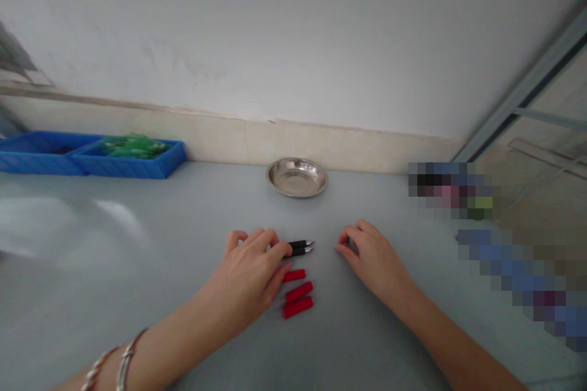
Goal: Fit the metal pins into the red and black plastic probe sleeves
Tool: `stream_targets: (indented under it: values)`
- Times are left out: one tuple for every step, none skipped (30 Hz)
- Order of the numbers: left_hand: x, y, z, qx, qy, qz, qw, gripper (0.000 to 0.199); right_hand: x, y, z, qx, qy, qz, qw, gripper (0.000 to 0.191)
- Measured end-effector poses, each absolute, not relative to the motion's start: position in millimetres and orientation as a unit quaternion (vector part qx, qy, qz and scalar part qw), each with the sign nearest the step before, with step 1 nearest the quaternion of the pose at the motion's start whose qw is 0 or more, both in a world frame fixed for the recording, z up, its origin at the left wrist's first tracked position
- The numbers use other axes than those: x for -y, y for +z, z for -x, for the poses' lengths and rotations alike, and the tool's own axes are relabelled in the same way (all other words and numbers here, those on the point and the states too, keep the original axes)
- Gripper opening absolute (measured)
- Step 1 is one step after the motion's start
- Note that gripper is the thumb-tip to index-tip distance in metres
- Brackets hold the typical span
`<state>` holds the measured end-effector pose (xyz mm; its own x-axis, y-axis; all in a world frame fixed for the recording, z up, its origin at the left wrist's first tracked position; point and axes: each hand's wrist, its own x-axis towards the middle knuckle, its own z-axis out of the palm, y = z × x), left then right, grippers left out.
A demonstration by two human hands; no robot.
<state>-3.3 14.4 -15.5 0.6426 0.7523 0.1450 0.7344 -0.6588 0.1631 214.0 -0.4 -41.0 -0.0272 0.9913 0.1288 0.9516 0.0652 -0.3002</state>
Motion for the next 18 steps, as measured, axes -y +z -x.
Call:
stream_targets:
  values:
    - [-16.0,-16.6,3.6,-0.414,0.101,-0.904,0.041,0.022,0.5,-40.8,-213.9,0.714,0.066,0.681,0.152,0.011]
    - [-17.6,-17.8,4.1,-0.417,0.101,-0.902,0.038,0.022,0.7,-40.5,-213.7,0.712,0.065,0.682,0.152,0.011]
    - [-19.1,-19.0,4.8,-0.420,0.100,-0.901,0.036,0.022,1.0,-40.3,-213.5,0.711,0.064,0.684,0.152,0.012]
    - [-20.5,-20.1,5.5,-0.420,0.099,-0.901,0.036,0.021,1.2,-40.1,-213.2,0.709,0.062,0.685,0.154,0.012]
    - [-21.6,-21.0,6.2,-0.420,0.098,-0.901,0.038,0.021,1.5,-39.9,-213.0,0.709,0.060,0.685,0.158,0.012]
    - [-22.4,-21.7,6.9,-0.421,0.097,-0.901,0.040,0.020,1.7,-39.8,-212.8,0.710,0.058,0.683,0.162,0.012]
    - [-22.9,-22.2,7.5,-0.421,0.099,-0.901,0.042,0.020,1.9,-39.7,-212.7,0.711,0.057,0.681,0.166,0.012]
    - [-23.2,-22.6,7.9,-0.421,0.100,-0.900,0.042,0.020,2.0,-39.7,-212.7,0.712,0.056,0.679,0.168,0.012]
    - [-23.3,-22.8,8.0,-0.422,0.099,-0.900,0.043,0.020,2.0,-39.8,-212.8,0.712,0.057,0.679,0.169,0.012]
    - [-23.3,-22.8,8.0,-0.424,0.097,-0.900,0.044,0.019,2.0,-39.9,-212.8,0.712,0.057,0.679,0.169,0.012]
    - [-23.2,-22.8,7.8,-0.425,0.093,-0.899,0.046,0.018,1.8,-40.1,-212.9,0.712,0.058,0.679,0.168,0.012]
    - [-23.0,-22.6,7.5,-0.428,0.088,-0.898,0.048,0.018,1.7,-40.2,-213.0,0.711,0.059,0.680,0.167,0.012]
    - [-22.9,-22.4,7.2,-0.430,0.084,-0.898,0.051,0.017,1.5,-40.2,-213.0,0.710,0.060,0.682,0.166,0.012]
    - [-22.7,-22.3,7.0,-0.431,0.083,-0.897,0.052,0.017,1.3,-40.2,-213.0,0.709,0.061,0.683,0.164,0.012]
    - [-22.6,-22.3,7.0,-0.433,0.082,-0.896,0.052,0.016,1.2,-40.0,-212.9,0.709,0.062,0.683,0.163,0.012]
    - [-22.6,-22.4,7.2,-0.433,0.083,-0.896,0.050,0.015,1.1,-39.8,-212.8,0.710,0.064,0.683,0.162,0.012]
    - [-22.5,-22.6,7.5,-0.435,0.083,-0.895,0.048,0.015,1.1,-39.4,-212.6,0.710,0.065,0.683,0.161,0.012]
    - [-22.5,-22.9,7.8,-0.436,0.083,-0.895,0.046,0.015,1.3,-39.0,-212.3,0.710,0.068,0.682,0.160,0.012]
